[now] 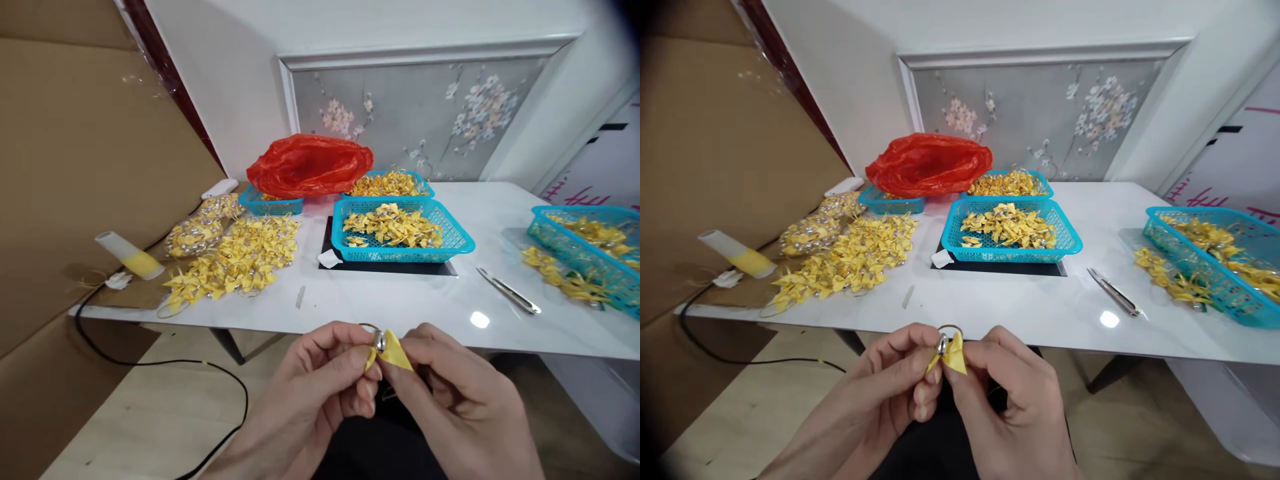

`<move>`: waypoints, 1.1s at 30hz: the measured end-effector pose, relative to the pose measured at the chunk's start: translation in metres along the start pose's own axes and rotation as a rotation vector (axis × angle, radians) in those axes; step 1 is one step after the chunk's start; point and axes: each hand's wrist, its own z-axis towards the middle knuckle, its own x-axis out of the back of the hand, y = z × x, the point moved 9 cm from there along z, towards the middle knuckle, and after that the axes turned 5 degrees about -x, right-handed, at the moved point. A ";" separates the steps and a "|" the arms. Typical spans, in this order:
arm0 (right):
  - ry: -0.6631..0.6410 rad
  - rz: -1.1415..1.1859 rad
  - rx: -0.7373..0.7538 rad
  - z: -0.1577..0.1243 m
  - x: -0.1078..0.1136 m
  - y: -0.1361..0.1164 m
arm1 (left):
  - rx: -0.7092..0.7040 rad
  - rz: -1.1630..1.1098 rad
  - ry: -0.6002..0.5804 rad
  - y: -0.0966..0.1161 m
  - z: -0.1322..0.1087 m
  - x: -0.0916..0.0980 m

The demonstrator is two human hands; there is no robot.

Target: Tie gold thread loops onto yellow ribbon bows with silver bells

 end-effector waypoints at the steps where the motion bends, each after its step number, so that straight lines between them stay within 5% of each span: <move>1: -0.006 0.011 -0.011 0.000 0.000 0.001 | 0.001 -0.001 -0.003 0.000 0.000 0.000; 16: -0.082 0.074 -0.003 -0.004 -0.003 0.012 | 0.058 -0.076 0.005 -0.004 0.002 0.002; 33: 0.035 0.174 -0.089 -0.005 -0.005 0.018 | 0.080 -0.105 -0.043 -0.005 0.001 -0.003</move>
